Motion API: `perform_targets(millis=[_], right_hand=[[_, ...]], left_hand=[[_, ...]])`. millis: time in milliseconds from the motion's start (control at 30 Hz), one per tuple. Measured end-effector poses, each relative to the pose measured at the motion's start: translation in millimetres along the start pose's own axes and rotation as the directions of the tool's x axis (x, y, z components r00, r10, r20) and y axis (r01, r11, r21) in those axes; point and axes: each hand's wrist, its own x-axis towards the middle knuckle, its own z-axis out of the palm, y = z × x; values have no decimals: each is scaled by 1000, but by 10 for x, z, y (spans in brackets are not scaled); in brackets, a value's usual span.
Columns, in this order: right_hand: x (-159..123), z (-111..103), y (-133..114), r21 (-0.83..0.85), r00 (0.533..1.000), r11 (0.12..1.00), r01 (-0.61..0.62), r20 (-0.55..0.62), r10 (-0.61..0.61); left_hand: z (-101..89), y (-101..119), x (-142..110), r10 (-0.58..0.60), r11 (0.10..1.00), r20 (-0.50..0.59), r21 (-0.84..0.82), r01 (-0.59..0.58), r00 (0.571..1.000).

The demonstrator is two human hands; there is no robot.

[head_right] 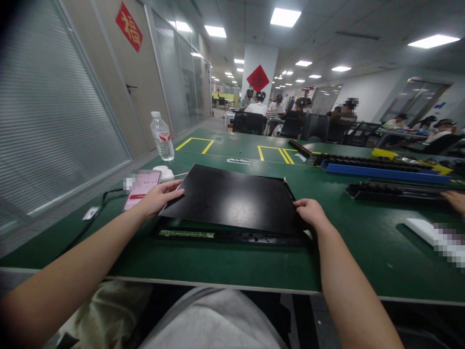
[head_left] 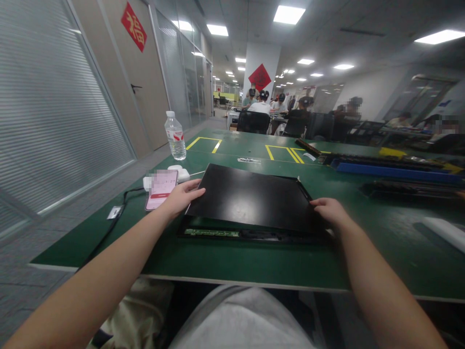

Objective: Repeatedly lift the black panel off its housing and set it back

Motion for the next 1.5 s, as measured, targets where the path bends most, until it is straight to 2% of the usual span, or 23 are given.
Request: perform_targets(millis=[100,200,333,500,667,867,1233,1333,1500], right_hand=[[-19,1,-26,9,1000,1000,-21,5,21],[-30,10,-42,37,998,997,-65,11,65],[-7,24,-23,91,1000,995,-25,-9,26],[5,23,-18,118,1000,993,-13,-11,14],[-38,22,-63,118,997,990,-76,-7,78],[-74,8,-109,107,991,985,-136,24,135],[-59,18,-75,135,996,987,-87,15,86],[-22,42,-30,133,996,987,-91,36,87],[-9,52,-13,121,994,988,-101,55,95]], left_hand=[[-35,-52,34,15,998,6,68,-15,1000],[-51,-86,61,49,988,-37,148,-43,998],[-30,-89,61,87,977,-67,201,-72,994],[-18,-102,49,78,958,-44,280,-63,996],[-52,-139,66,104,927,-13,365,-92,994],[-26,-99,35,94,910,-46,410,-67,994],[-95,-211,118,128,866,13,486,-118,992],[-118,-230,143,129,819,42,559,-130,991],[-138,-238,162,144,681,73,716,-152,987]])
